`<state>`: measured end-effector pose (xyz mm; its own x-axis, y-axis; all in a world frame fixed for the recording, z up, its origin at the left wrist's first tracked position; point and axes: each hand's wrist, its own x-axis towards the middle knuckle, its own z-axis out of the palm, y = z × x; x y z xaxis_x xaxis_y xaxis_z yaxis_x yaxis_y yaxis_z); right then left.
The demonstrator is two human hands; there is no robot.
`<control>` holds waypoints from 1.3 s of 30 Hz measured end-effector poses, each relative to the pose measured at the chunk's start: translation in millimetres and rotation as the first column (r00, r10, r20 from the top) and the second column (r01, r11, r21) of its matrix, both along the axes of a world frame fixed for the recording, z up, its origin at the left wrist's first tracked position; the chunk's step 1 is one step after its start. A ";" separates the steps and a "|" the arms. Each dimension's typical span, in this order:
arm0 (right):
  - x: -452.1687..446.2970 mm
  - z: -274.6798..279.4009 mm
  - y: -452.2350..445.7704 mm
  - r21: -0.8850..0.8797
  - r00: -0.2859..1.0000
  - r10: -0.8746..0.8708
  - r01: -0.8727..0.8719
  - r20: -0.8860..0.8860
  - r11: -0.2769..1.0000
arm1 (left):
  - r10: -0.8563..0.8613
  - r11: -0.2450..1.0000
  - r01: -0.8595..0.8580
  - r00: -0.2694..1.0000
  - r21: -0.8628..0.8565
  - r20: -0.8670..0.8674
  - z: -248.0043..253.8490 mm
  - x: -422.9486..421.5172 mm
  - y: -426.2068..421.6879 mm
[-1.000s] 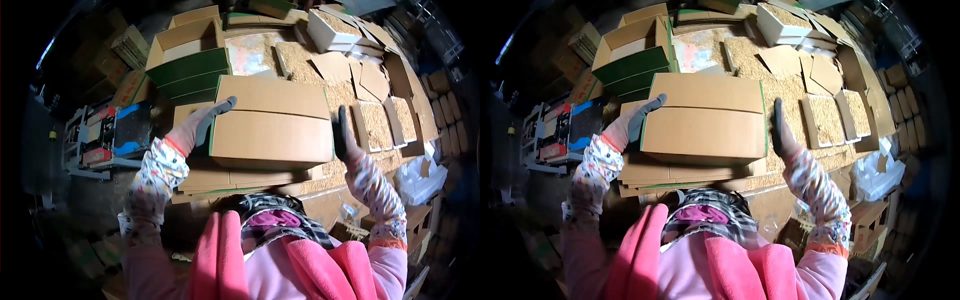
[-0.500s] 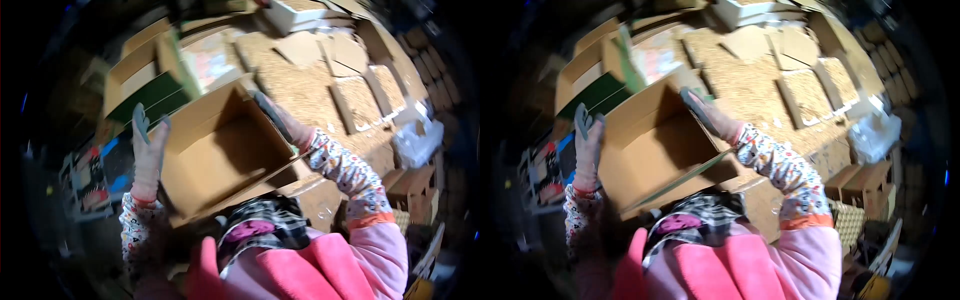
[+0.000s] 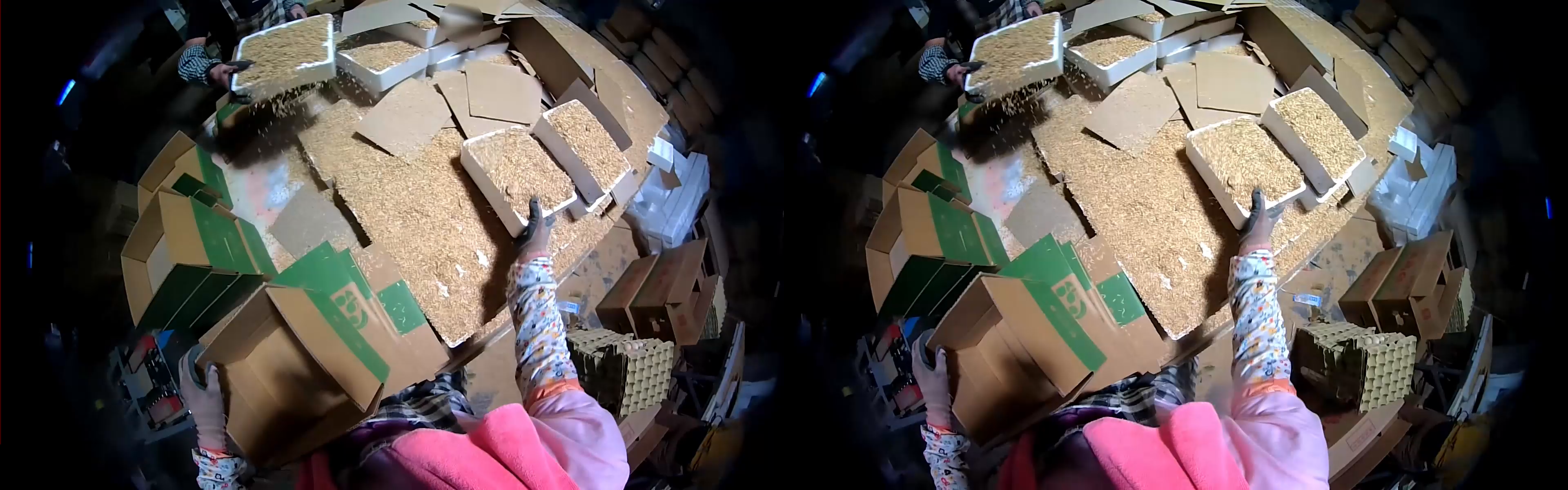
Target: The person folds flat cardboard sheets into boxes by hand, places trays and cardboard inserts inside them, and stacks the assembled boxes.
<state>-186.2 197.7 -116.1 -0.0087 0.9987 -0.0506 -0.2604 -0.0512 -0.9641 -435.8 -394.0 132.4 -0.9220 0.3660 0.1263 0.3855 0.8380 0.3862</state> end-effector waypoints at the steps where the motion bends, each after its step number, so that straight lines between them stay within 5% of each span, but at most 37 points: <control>1: -8.5 2.9 -3.3 0.037 1.000 0.002 -0.002 0.008 0.999 | -0.014 1.000 0.014 1.000 0.027 -0.004 2.5 3.3 -0.3; 3: -16.5 56.2 -27.2 -0.403 0.955 0.189 -0.269 -0.227 0.875 | -0.035 0.994 0.037 0.999 0.106 -0.027 5.2 6.1 2.8; 4: -8.1 30.9 -20.2 -0.524 0.919 0.165 -0.344 -0.358 0.779 | 0.004 0.972 0.006 0.999 0.235 -0.044 7.8 13.1 7.3; 6: -7.0 46.7 -60.0 -0.430 0.797 0.219 -0.509 -0.563 0.746 | 0.045 0.723 -0.200 0.969 0.662 0.244 -17.1 3.7 -26.2; 7: -4.3 66.7 -82.5 -0.417 0.759 0.258 -0.569 -0.598 0.709 | 0.005 0.518 -0.324 0.927 0.792 0.375 -36.1 -5.0 -44.9; 8: -4.9 94.0 -101.6 -0.415 0.715 0.314 -0.645 -0.624 0.642 | -0.072 0.457 -0.343 0.905 0.821 0.418 -51.9 -14.3 -60.6; 10: -5.3 141.5 -132.9 -0.401 0.617 0.464 -0.778 -0.636 0.484 | -0.162 0.886 0.126 0.986 0.446 0.044 -33.5 -12.4 -45.4; 11: -9.6 162.9 -142.5 -0.318 0.524 0.593 -0.849 -0.611 0.423 | -0.228 0.795 0.054 0.949 0.604 0.216 -22.5 -11.6 -32.3; 12: -18.4 190.0 -154.3 -0.320 0.507 0.658 -0.862 -0.557 0.393 | -0.474 0.501 -0.182 0.760 0.846 0.444 -18.3 -21.0 -26.0; 13: -28.0 216.7 -165.9 -0.323 0.483 0.719 -0.874 -0.499 0.362 | -0.668 0.213 -0.566 0.510 0.796 0.542 -14.2 -30.3 -19.6; 14: -33.1 239.0 -167.6 -0.343 0.408 0.789 -0.901 -0.460 0.266 | -0.553 0.293 -0.552 0.568 0.780 0.609 6.1 -25.5 -7.5; 15: -40.1 258.5 -168.6 -0.357 0.321 0.849 -0.918 -0.419 0.171 | -0.452 0.376 -0.353 0.738 0.857 0.502 6.5 -26.9 -6.0; 16: -51.2 284.1 -178.1 0.015 -0.015 0.944 -1.000 0.330 -0.021 | -0.427 0.353 -0.347 0.767 0.869 0.479 -22.8 -58.1 -6.8; 17: -62.4 309.3 -187.6 0.356 0.237 0.447 -0.912 0.863 -0.202 | -0.401 0.331 -0.339 0.794 0.881 0.456 -51.3 -88.6 -7.4; 19: -94.4 352.8 -223.7 0.335 0.188 0.350 -0.841 0.918 -0.426 | -0.545 0.160 -0.638 0.579 0.753 0.606 -51.3 -114.4 -5.4; 20: -107.6 362.4 -250.0 0.117 -0.088 0.694 -0.963 0.715 -0.243 | -0.600 0.125 -0.657 0.547 0.744 0.584 -45.2 -110.4 0.7; 21: -120.9 372.3 -276.2 -0.122 -0.065 0.950 -0.992 0.304 -0.029 | -0.652 0.100 -0.677 0.509 0.729 0.562 -40.8 -103.9 6.2; 23: -135.7 366.8 -296.7 -0.186 -0.142 0.948 -0.978 0.284 -0.091 | -0.719 0.137 -0.500 0.544 0.855 0.433 1.2 -48.2 4.0; 24: -137.4 363.4 -294.1 -0.151 -0.181 0.922 -0.979 0.343 -0.135 | -0.769 0.167 -0.631 0.398 0.757 0.501 -35.2 -73.4 -9.2; 27: -132.3 373.1 -294.3 -0.141 -0.257 0.866 -0.966 0.430 -0.216 | -0.480 0.271 -0.408 0.728 0.872 0.490 -89.9 -110.3 -33.8; 30: -123.9 373.0 -304.3 -0.174 -0.214 0.928 -0.971 0.304 -0.167 | -0.664 0.008 -0.566 0.613 0.825 0.428 -55.2 -77.2 -31.4; 33: -146.1 323.9 -322.1 -0.157 -0.107 0.982 -0.984 0.156 -0.083 | -0.753 -0.082 -0.565 0.575 0.821 0.320 -17.3 -56.8 -28.2; 34: -153.9 307.5 -321.5 -0.183 -0.147 0.927 -0.979 0.346 -0.087 | -0.708 -0.032 -0.640 0.557 0.768 0.434 9.0 -40.7 -26.5; 36: -170.8 273.9 -324.8 -0.159 -0.183 0.590 -0.983 0.786 -0.092 | -0.386 0.390 -0.350 0.778 0.852 0.496 -12.0 -58.4 -35.3; 37: -174.5 263.9 -322.0 -0.147 -0.270 0.506 -0.952 0.819 -0.269 | -0.225 0.604 -0.221 0.874 0.766 0.430 -24.0 -65.8 -44.3; 38: -177.5 262.1 -322.5 -0.129 -0.329 0.423 -0.891 0.844 -0.435 | -0.247 0.650 -0.097 0.911 0.754 0.330 -23.0 -63.6 -47.2; 39: -170.8 258.0 -330.4 -0.004 -0.177 0.481 -0.941 0.859 -0.338 | -0.141 0.776 -0.041 0.962 0.630 0.236 -29.3 -66.8 -51.5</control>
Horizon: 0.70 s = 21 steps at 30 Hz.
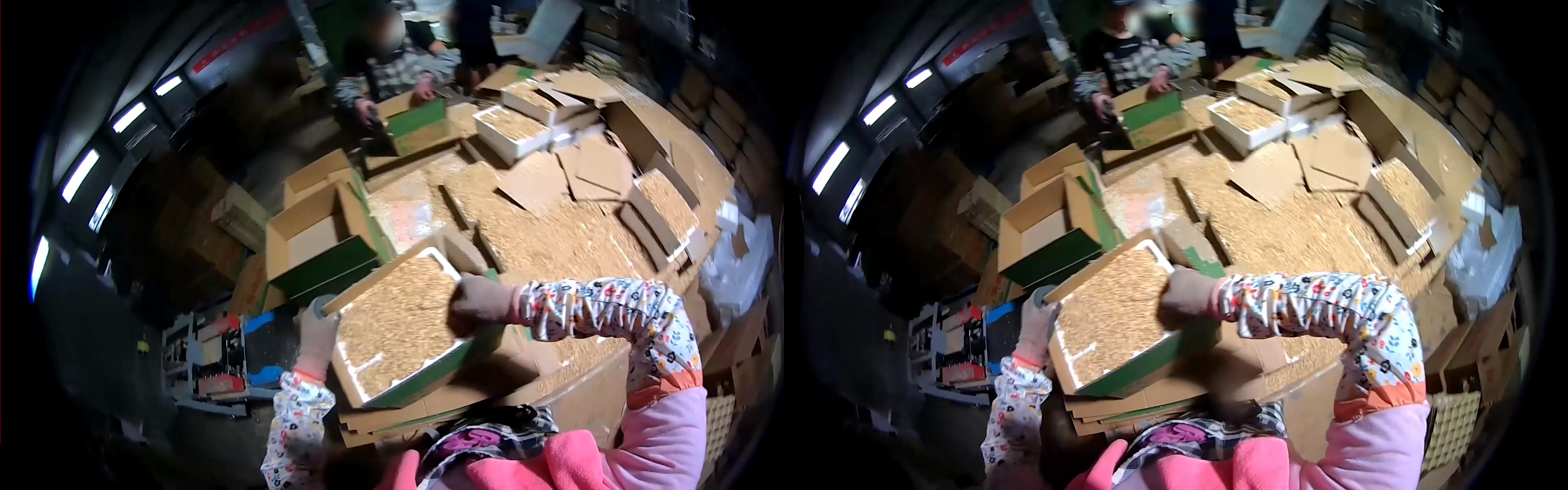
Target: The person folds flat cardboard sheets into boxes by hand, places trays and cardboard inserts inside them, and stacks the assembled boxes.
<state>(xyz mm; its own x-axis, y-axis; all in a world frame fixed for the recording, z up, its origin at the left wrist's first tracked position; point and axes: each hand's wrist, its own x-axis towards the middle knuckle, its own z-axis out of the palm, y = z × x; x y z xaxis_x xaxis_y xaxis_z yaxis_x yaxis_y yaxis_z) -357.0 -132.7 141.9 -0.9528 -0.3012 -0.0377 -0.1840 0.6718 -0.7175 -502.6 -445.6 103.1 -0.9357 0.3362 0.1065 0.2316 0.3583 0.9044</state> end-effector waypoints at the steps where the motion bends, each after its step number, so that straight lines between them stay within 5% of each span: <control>1: 6.2 -4.1 -7.3 -0.039 0.987 -0.110 0.106 -0.120 0.994 | 0.024 0.982 -0.050 0.990 -0.184 -0.140 -8.1 -4.3 -1.9; 2: 17.9 -0.2 -20.0 -0.240 0.855 -0.420 0.358 -0.304 0.902 | 0.030 0.983 -0.049 0.994 -0.179 -0.105 3.4 3.3 3.5; 4: 32.2 24.8 -10.5 -0.359 0.851 -0.331 0.184 -0.408 0.915 | -0.021 0.958 -0.023 0.989 -0.284 -0.148 21.6 17.0 9.9; 5: 29.9 27.2 5.0 -0.390 0.851 -0.353 0.195 -0.389 0.900 | -0.004 0.977 0.005 1.000 -0.214 0.004 23.8 19.2 9.9; 7: -0.2 5.2 56.2 -0.478 0.836 -0.416 0.219 -0.357 0.851 | -0.001 0.945 -0.039 0.992 -0.326 -0.123 26.7 28.8 23.1; 10: -65.6 -102.4 160.1 -0.211 0.720 -0.614 0.578 -0.323 0.789 | 0.014 0.914 -0.121 0.964 -0.387 -0.267 37.0 41.2 42.6; 11: -79.5 -121.1 195.4 0.067 0.717 -0.650 0.683 -0.249 0.728 | 0.058 0.901 -0.146 0.974 -0.410 -0.218 38.9 41.3 43.8; 12: -106.9 -174.1 229.0 0.215 0.590 -0.701 0.804 -0.401 0.554 | 0.106 0.886 -0.170 0.980 -0.432 -0.167 38.8 40.7 43.2; 15: -143.9 -226.5 320.0 0.618 0.608 -0.682 0.733 -0.406 0.285 | 0.152 0.858 -0.227 0.969 -0.461 -0.195 17.0 30.9 21.1; 17: -152.6 -209.4 345.7 0.575 0.539 -0.842 0.682 0.021 0.451 | 0.203 0.857 -0.264 0.962 -0.443 -0.180 14.5 26.3 19.7; 18: -150.0 -187.2 340.8 0.682 0.594 -0.805 0.584 0.011 0.441 | 0.211 0.857 -0.271 0.960 -0.438 -0.181 16.1 26.4 23.4; 20: -167.8 -205.7 356.6 0.556 0.781 -0.615 0.465 0.109 0.689 | 0.223 0.858 -0.268 0.963 -0.437 -0.152 21.3 32.5 29.8; 21: -162.4 -201.2 346.7 0.555 0.815 -0.573 0.437 0.089 0.708 | 0.282 0.848 -0.304 0.952 -0.433 -0.116 33.9 40.4 47.3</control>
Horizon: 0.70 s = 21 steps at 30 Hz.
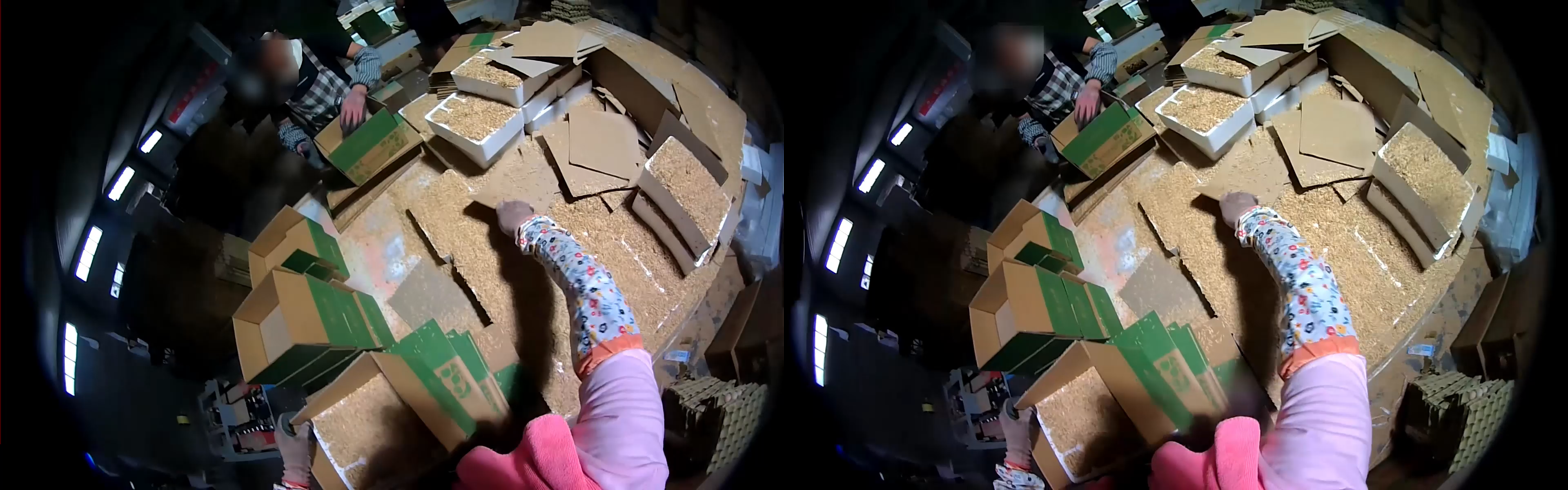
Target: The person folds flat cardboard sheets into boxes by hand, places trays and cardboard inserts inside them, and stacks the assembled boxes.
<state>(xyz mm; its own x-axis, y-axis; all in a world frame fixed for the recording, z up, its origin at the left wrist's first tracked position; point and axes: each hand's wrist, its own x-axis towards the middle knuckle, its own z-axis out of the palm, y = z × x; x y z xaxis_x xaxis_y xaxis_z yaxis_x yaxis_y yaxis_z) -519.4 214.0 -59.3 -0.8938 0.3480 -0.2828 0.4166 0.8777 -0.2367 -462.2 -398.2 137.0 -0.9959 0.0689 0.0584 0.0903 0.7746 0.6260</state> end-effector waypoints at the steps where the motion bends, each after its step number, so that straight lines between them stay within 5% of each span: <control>1: 2.8 12.4 -13.7 0.020 0.998 0.055 -0.054 -0.021 0.998 | -0.036 0.994 0.034 0.999 0.100 0.011 -5.8 -3.5 -5.1; 2: 20.2 41.0 -36.8 -0.091 0.987 0.051 -0.065 -0.150 0.994 | -0.090 0.995 0.098 0.974 0.027 -0.208 -39.8 -18.8 -38.7; 4: 41.3 92.3 -78.6 -0.020 0.922 0.148 -0.166 -0.358 0.986 | -0.156 0.974 0.165 0.985 0.154 -0.070 -9.7 -12.9 -3.9; 7: 55.5 148.4 -124.8 0.208 0.871 0.272 -0.202 -0.409 0.957 | -0.294 0.952 0.306 0.933 0.025 -0.207 -11.8 -23.5 12.6; 9: 67.2 147.7 -147.1 0.036 0.967 0.225 -0.222 -0.122 0.974 | -0.349 0.929 0.364 0.922 0.069 -0.168 -4.8 -27.5 22.5; 11: 69.9 120.4 -140.7 -0.024 0.965 0.228 -0.233 -0.129 0.972 | -0.356 0.914 0.352 0.934 0.201 -0.014 -14.6 -43.5 11.7; 12: 74.5 137.3 -150.9 0.089 0.928 0.193 -0.173 -0.318 0.981 | -0.364 0.896 0.361 0.931 0.257 -0.036 -13.9 -46.7 4.5; 13: 81.4 151.3 -160.4 0.180 0.847 0.178 -0.099 -0.501 0.979 | -0.372 0.876 0.371 0.926 0.307 -0.059 -11.6 -50.2 -2.0; 14: 93.8 181.3 -174.9 0.341 0.570 0.347 -0.121 -0.745 0.932 | -0.385 0.855 0.388 0.919 0.345 -0.080 -9.3 -53.5 -9.3; 15: 103.4 216.2 -193.3 0.304 0.527 0.257 0.002 -0.810 0.953 | -0.336 0.887 0.372 0.927 0.275 -0.168 -4.0 -50.7 -20.6; 16: 111.6 242.1 -206.9 0.158 0.298 0.151 0.001 -0.942 0.987 | -0.317 0.896 0.394 0.890 0.203 -0.329 16.4 -40.7 -27.9; 17: 122.5 275.3 -212.5 0.117 0.379 0.058 0.134 -0.924 0.984 | -0.300 0.907 0.402 0.826 0.125 -0.477 42.4 -27.3 -29.1; 18: 134.2 299.0 -225.7 -0.006 0.231 -0.018 0.052 -0.973 0.999 | -0.289 0.913 0.402 0.750 0.063 -0.595 58.9 -14.8 -28.3; 19: 137.7 304.2 -220.3 -0.163 0.215 -0.154 -0.025 -0.964 0.986 | -0.286 0.918 0.397 0.659 -0.001 -0.696 71.9 -3.8 -26.2; 21: 152.1 305.9 -243.2 -0.212 0.216 -0.189 -0.084 -0.958 0.974 | -0.352 0.897 0.424 0.519 -0.123 -0.779 99.6 19.2 -20.7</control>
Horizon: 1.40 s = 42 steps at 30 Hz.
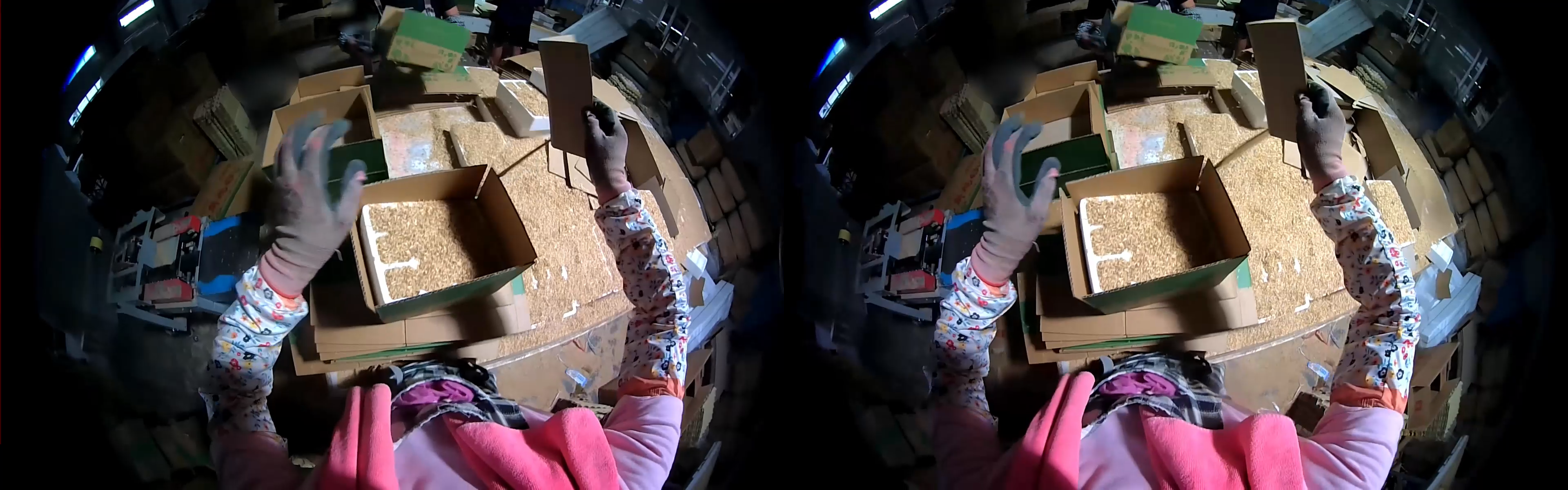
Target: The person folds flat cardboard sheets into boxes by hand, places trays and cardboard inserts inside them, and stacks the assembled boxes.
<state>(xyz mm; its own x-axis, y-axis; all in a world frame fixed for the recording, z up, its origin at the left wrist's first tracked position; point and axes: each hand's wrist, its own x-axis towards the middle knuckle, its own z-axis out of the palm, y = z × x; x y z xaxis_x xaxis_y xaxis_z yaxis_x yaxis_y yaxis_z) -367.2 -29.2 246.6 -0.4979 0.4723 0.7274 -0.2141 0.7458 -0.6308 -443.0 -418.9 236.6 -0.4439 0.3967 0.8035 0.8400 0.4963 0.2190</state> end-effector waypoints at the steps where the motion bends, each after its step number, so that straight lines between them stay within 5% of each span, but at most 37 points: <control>1: 5.1 -4.4 -10.4 -0.105 0.992 0.118 -0.121 -0.037 0.987 | -0.066 0.998 0.065 0.997 -0.021 -0.042 2.9 5.9 5.7; 4: 17.2 -29.7 -50.8 -0.287 0.915 0.401 -0.398 -0.051 0.871 | -0.170 0.985 0.161 0.961 -0.061 -0.220 11.4 10.7 23.6; 5: 19.3 -39.7 -70.4 -0.207 0.858 0.513 -0.497 0.024 0.842 | -0.160 0.987 0.162 0.949 -0.015 -0.271 11.4 8.4 32.6; 8: 16.8 -61.8 -114.3 -0.499 0.609 0.790 -0.663 0.074 0.558 | -0.075 0.984 0.014 0.934 -0.176 -0.348 19.2 6.8 46.0; 10: 14.0 -54.2 -125.1 -0.366 0.649 0.733 -0.644 0.203 0.672 | -0.148 0.952 -0.037 0.813 -0.304 -0.562 18.0 -2.9 55.4; 12: 0.6 -54.7 -112.9 -0.486 0.601 0.792 -0.664 0.106 0.568 | -0.215 0.844 0.009 0.922 -0.537 -0.323 33.4 1.6 53.4; 14: -2.8 -46.8 -105.6 -0.527 0.533 0.823 -0.650 0.196 0.547 | -0.247 0.827 0.230 0.968 -0.513 0.036 39.3 -4.7 55.4; 15: -8.6 -45.7 -101.0 -0.273 0.626 0.726 -0.673 0.285 0.688 | -0.252 0.824 0.325 0.944 -0.464 0.213 42.5 -7.8 58.6; 17: -21.6 -47.0 -91.5 0.282 0.816 0.480 -0.566 0.322 0.775 | -0.208 0.910 0.246 0.967 -0.333 0.143 43.2 -9.4 63.5; 18: -28.0 -54.1 -82.6 0.386 0.844 0.345 -0.504 0.411 0.773 | -0.185 0.939 0.211 0.976 -0.271 0.118 41.0 -8.2 65.0; 19: -35.4 -77.8 -69.6 0.253 0.753 0.368 -0.567 0.546 0.784 | -0.220 0.949 0.260 0.951 -0.180 0.215 42.6 -15.3 66.4; 20: -43.3 -96.1 -57.9 0.119 0.639 0.391 -0.605 0.663 0.787 | -0.161 0.985 0.160 0.987 -0.056 -0.010 47.1 -23.8 60.5; 21: -46.4 -95.9 -53.3 0.218 0.645 0.325 -0.615 0.692 0.758 | -0.247 0.899 0.180 0.962 0.400 0.121 67.9 -21.4 59.6; 22: -47.9 -95.5 -51.2 0.305 0.651 0.260 -0.622 0.713 0.721 | -0.119 0.842 0.108 0.993 0.529 -0.014 92.1 -23.9 44.7; 23: -50.4 -97.1 -48.8 0.388 0.658 0.192 -0.626 0.728 0.676 | -0.219 0.711 0.134 0.975 0.690 0.037 106.5 -4.7 41.8; 24: -56.6 -105.2 -36.9 0.400 0.745 0.256 -0.576 0.616 0.713 | 0.032 0.860 0.026 0.994 0.510 -0.105 112.5 12.2 46.3; 25: -61.0 -90.3 -29.5 0.504 0.739 -0.002 -0.457 0.674 0.733 | 0.114 0.984 -0.107 0.993 0.143 -0.041 105.8 29.1 48.9; 26: -64.7 -86.7 -12.6 0.596 0.828 -0.119 -0.287 0.548 0.750 | 0.097 0.933 -0.200 0.940 -0.300 -0.326 85.6 40.8 57.4; 27: -80.3 -92.2 13.0 0.642 0.869 -0.197 -0.166 0.454 0.749 | -0.025 0.747 -0.284 0.891 -0.601 -0.453 43.9 54.7 70.3; 28: -76.5 -77.6 21.5 0.608 0.798 -0.283 -0.128 0.532 0.783 | -0.046 0.459 -0.149 0.981 -0.876 -0.190 27.3 81.5 100.2; 30: -68.1 -85.8 37.1 0.555 0.675 -0.275 -0.237 0.684 0.798 | -0.098 0.279 0.096 0.993 -0.956 0.071 -34.1 102.5 132.7; 32: -39.0 -87.1 9.2 0.425 0.865 0.089 -0.330 0.494 0.843 | -0.053 0.246 0.221 0.975 -0.944 0.215 -34.6 110.5 153.3; 33: -21.1 -77.2 -11.2 0.345 0.845 0.237 -0.430 0.480 0.834 | -0.047 0.329 0.547 0.824 -0.770 0.565 -29.8 105.3 154.2; 34: -4.7 -69.2 -34.1 0.253 0.801 0.380 -0.530 0.461 0.810 | -0.251 0.388 0.782 0.598 -0.487 0.761 -50.6 93.8 152.4; 36: 16.0 -75.0 -68.5 0.142 0.615 0.599 -0.749 0.512 0.648 | -0.136 0.305 0.926 0.273 -0.222 0.952 -48.9 72.0 145.2; 38: 29.1 -84.2 -92.2 0.186 0.438 0.343 -0.800 0.831 0.571 | -0.019 0.332 0.762 0.595 -0.556 0.803 -33.7 55.7 121.6; 39: 31.6 -93.4 -92.4 0.407 0.556 0.189 -0.763 0.809 0.501 | 0.116 0.341 0.612 0.726 -0.714 0.678 -31.4 58.4 107.1; 40: 34.4 -98.8 -97.0 0.265 0.449 0.201 -0.773 0.871 0.577 | 0.243 0.333 0.425 0.824 -0.842 0.512 -30.6 63.2 89.3; 42: 36.2 -87.0 -115.7 -0.003 0.224 0.245 -0.731 0.943 0.682 | 0.294 0.155 0.318 0.889 -0.935 0.351 -103.0 46.9 60.0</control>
<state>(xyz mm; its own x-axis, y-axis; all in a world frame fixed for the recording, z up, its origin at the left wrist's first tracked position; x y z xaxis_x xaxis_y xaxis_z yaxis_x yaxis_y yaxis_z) -331.0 -144.9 159.5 -0.9255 -0.3012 -0.2296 -0.1872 0.8909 -0.4139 -396.1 -358.9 133.6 -0.5328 0.6891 -0.4912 0.8328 0.5302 -0.1594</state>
